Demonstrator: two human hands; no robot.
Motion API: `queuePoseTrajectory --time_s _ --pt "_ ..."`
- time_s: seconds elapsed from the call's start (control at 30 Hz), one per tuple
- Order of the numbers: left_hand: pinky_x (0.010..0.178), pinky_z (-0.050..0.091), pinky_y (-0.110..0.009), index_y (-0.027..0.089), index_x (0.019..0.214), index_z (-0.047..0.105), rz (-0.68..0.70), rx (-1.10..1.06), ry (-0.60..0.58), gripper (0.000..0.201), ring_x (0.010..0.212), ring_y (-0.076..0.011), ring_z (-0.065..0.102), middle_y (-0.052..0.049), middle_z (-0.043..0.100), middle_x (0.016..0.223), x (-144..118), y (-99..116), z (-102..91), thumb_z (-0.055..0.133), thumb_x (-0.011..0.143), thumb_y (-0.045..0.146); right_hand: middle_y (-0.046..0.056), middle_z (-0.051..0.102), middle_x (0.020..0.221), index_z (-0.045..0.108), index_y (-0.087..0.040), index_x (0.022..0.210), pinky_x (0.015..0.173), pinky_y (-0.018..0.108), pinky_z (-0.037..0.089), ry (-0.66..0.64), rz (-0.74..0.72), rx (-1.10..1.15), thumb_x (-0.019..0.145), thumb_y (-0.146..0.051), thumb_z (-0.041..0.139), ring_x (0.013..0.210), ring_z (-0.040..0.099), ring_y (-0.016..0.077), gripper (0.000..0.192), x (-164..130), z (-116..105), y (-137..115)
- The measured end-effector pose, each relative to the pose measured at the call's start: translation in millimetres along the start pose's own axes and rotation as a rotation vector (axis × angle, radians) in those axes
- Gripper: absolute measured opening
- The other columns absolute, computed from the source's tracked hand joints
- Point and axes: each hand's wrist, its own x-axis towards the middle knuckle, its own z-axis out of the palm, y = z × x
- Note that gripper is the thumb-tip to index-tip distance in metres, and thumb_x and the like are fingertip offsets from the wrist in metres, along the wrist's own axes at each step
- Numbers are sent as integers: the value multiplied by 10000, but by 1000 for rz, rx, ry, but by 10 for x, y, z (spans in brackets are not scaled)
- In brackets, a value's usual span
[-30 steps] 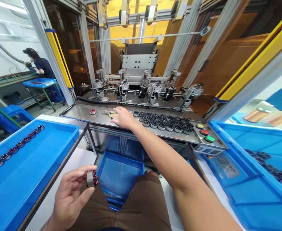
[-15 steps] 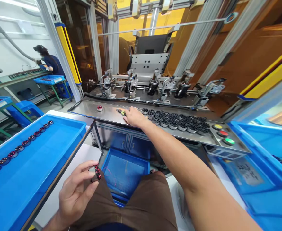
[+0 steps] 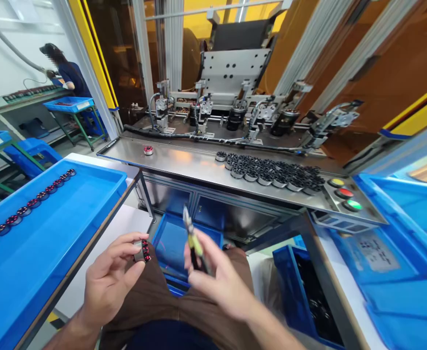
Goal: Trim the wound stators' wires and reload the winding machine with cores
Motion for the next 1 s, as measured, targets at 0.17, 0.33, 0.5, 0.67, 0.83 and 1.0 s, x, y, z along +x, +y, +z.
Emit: queuePoseTrajectory --time_s 0.17,0.33,0.5,0.67,0.83,1.0 --pt "927 563 -355 253 1113 665 -16 -23 -54 371 1185 -259 630 -104 651 1237 65 -20 169 652 834 9 83 705 1136 397 -318 1463 911 363 591 69 -96 -343 834 -162 671 995 710 228 704 -611 331 52" --pt "935 560 -365 249 1108 665 -10 -4 -97 370 1176 -259 634 -104 662 1232 84 13 261 655 829 6 99 667 1258 393 -253 1480 985 331 564 59 -246 -417 762 -81 576 1130 669 235 760 -486 282 -134" --pt "924 568 -387 233 1105 667 -1 14 -94 356 1169 -277 636 -123 671 1215 60 69 243 660 824 15 83 678 1218 366 -288 1489 943 315 588 56 -290 -408 765 -83 558 1109 677 239 777 -414 299 -189" --pt "943 556 -391 245 1113 666 6 31 -93 380 1165 -263 637 -112 676 1212 45 92 234 659 819 4 83 684 1138 371 -295 1485 903 318 601 51 -298 -404 778 -79 546 1028 695 234 760 -406 332 -189" --pt "938 554 -398 237 1115 666 19 19 -102 382 1162 -270 636 -120 682 1201 54 69 238 657 815 1 66 707 963 392 -294 1477 737 297 621 65 -283 -400 779 -57 508 853 713 221 746 -425 341 -152" --pt "941 549 -401 253 1141 652 25 7 -132 422 1160 -265 635 -114 666 1222 56 56 215 652 812 -13 81 709 1139 407 -288 1471 880 310 609 98 -279 -486 764 -54 525 1018 710 235 755 -463 322 -132"
